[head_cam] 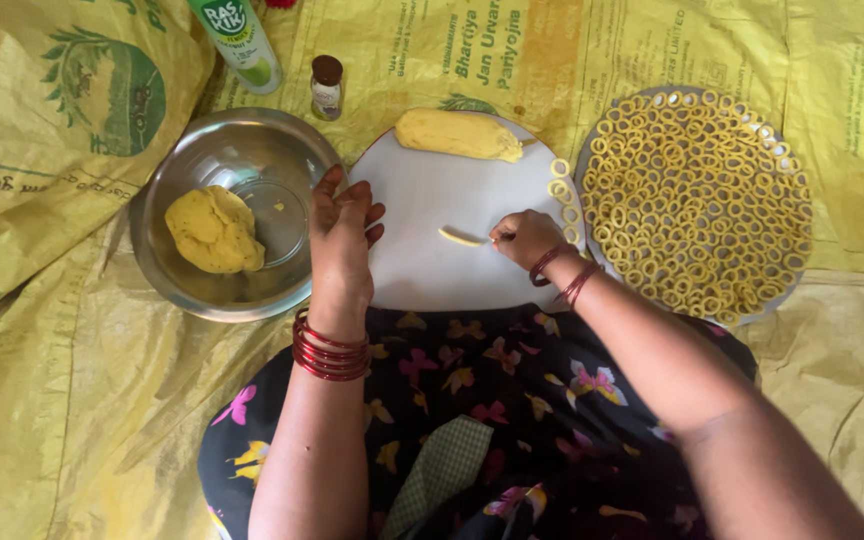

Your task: The person rolls small pieces of yellow dough into thin ropes on a white board, then shapes them into rings and places them on a large metal tray. The person continues to form and arrange the rings in a circular pattern.

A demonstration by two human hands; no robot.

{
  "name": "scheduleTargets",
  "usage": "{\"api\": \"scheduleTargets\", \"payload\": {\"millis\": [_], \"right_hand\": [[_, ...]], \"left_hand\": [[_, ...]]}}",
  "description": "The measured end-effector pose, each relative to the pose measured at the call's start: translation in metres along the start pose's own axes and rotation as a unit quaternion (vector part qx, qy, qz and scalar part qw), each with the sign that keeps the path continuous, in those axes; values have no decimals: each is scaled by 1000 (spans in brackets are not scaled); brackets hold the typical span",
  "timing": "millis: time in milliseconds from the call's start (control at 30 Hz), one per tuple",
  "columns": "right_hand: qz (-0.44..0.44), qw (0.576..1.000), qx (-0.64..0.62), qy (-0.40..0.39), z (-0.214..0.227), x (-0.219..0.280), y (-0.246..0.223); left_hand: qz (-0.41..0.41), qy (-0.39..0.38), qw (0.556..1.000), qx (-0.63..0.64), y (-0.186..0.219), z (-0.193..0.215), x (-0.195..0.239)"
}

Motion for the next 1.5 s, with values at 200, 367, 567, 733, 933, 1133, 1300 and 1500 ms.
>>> {"api": "scheduleTargets", "payload": {"millis": [200, 367, 567, 733, 933, 1133, 1300, 1500], "right_hand": [[3, 999, 10, 47, -9, 11, -23], [49, 990, 127, 47, -10, 22, -46], [83, 942, 323, -28, -47, 62, -53], [1, 918, 383, -105, -62, 60, -56], [-61, 952, 282, -102, -27, 33, -72], [-38, 922, 317, -218, -31, 67, -80], [-109, 956, 200, -187, 6, 33, -53], [0, 976, 219, 12, 28, -1, -59]], "left_hand": [[5, 16, 999, -27, -6, 9, 0], [4, 21, 999, -43, -5, 11, 0], [5, 11, 999, -42, -8, 10, -1], [2, 4, 999, -42, -9, 11, -3], [-3, 6, 999, -41, -12, 10, -3], [0, 6, 999, -43, -14, 11, -6], [-4, 9, 999, -42, -13, 11, -4], [-1, -2, 999, -36, -12, 3, -6]]}}
Point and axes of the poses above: each hand's wrist, its own x-axis away from the middle knuckle, its own z-axis out of the back of the hand, y = z × x, the point moved 5 cm from there along -x, towards the middle knuckle
